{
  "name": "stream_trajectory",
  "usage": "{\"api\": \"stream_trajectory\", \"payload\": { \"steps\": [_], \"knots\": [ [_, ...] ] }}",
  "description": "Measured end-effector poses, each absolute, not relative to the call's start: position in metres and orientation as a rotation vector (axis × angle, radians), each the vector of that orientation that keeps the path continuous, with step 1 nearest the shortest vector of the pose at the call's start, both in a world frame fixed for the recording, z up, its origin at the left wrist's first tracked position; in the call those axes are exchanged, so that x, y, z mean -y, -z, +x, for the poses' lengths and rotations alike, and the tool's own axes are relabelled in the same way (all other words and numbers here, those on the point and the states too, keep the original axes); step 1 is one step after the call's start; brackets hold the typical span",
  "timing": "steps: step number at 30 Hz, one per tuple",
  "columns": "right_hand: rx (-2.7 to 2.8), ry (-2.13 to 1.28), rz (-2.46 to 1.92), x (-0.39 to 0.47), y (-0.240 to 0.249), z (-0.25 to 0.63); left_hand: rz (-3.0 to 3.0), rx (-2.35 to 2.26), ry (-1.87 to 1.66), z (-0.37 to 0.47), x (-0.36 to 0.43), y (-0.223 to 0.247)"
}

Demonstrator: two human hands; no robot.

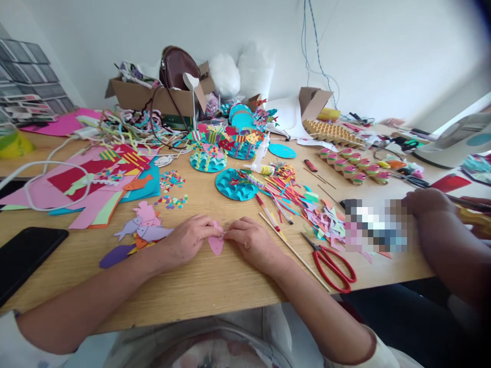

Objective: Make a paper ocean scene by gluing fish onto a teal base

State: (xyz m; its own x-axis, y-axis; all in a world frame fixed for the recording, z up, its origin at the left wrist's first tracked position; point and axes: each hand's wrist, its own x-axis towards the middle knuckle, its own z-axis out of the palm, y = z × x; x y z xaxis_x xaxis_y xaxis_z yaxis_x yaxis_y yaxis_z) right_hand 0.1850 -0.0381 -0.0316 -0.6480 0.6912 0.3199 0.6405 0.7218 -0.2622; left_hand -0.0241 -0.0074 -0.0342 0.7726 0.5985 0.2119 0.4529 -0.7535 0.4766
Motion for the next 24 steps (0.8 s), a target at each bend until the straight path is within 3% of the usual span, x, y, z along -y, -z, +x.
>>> {"api": "stream_trajectory", "payload": {
  "steps": [24],
  "knots": [
    [2.511, -0.219, -1.035, 0.0368, 0.0319, 0.1837, 2.654, -0.831, -0.462, -0.0207, 0.0152, 0.0301]
  ]
}}
